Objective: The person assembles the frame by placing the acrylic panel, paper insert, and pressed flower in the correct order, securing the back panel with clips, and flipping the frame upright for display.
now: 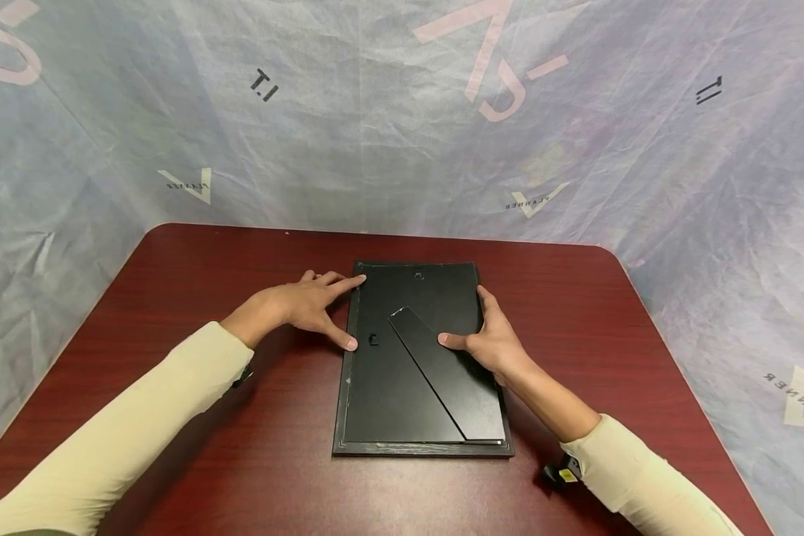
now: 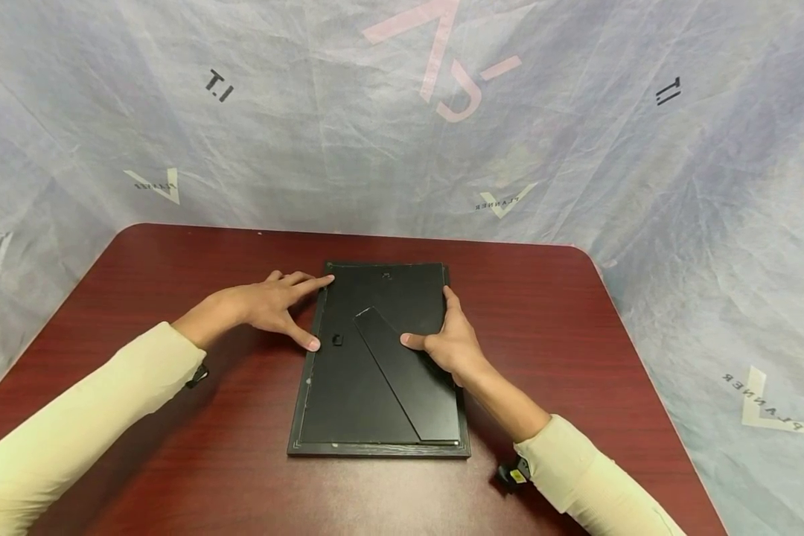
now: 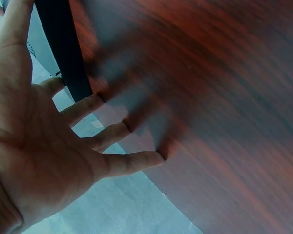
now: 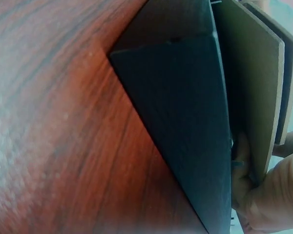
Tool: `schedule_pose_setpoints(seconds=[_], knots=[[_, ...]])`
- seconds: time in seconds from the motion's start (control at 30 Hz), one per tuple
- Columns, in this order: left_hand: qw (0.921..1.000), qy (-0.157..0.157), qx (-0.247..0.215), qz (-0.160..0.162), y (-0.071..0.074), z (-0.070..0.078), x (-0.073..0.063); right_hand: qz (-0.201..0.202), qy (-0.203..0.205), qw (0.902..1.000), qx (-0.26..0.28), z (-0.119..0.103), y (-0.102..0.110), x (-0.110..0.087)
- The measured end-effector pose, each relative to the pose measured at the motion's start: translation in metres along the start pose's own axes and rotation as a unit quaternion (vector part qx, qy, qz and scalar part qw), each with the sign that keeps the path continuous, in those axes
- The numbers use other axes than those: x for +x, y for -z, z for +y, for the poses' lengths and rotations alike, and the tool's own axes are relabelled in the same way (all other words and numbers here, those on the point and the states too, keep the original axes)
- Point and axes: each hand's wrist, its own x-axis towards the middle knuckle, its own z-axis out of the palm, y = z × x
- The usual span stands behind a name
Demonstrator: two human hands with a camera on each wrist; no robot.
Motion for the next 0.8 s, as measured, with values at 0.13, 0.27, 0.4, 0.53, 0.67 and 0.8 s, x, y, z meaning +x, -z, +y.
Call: schedule_pose_setpoints(seconds=[0.13, 0.27, 0.4, 0.53, 0.67, 0.8], knots=[[1.0000, 0.005, -0.002, -0.003, 0.001, 0.002, -0.001, 0.004, -0.001, 0.9998, -0.021, 0.000, 0.001, 0.001], [1.0000, 0.005, -0.003, -0.004, 0.002, 0.003, -0.001, 0.007, -0.002, 0.9982, -0.060, -0.001, 0.004, 0.001], [1.0000, 0.002, -0.004, -0.003, 0.003, 0.005, 0.000, 0.016, -0.010, 0.9904, -0.137, -0.004, 0.010, 0.002], [1.0000, 0.002, -0.004, -0.002, 0.004, 0.006, 0.001, 0.015, -0.011, 0.9775, -0.210, -0.006, 0.016, 0.004], [1.0000, 0.002, -0.001, -0.002, 0.004, 0.005, 0.002, 0.013, 0.000, 0.9708, -0.240, -0.005, 0.018, 0.006], [1.0000, 0.002, 0.001, -0.005, 0.002, 0.004, 0.003, 0.017, -0.002, 0.9703, -0.241, -0.005, 0.018, 0.009]])
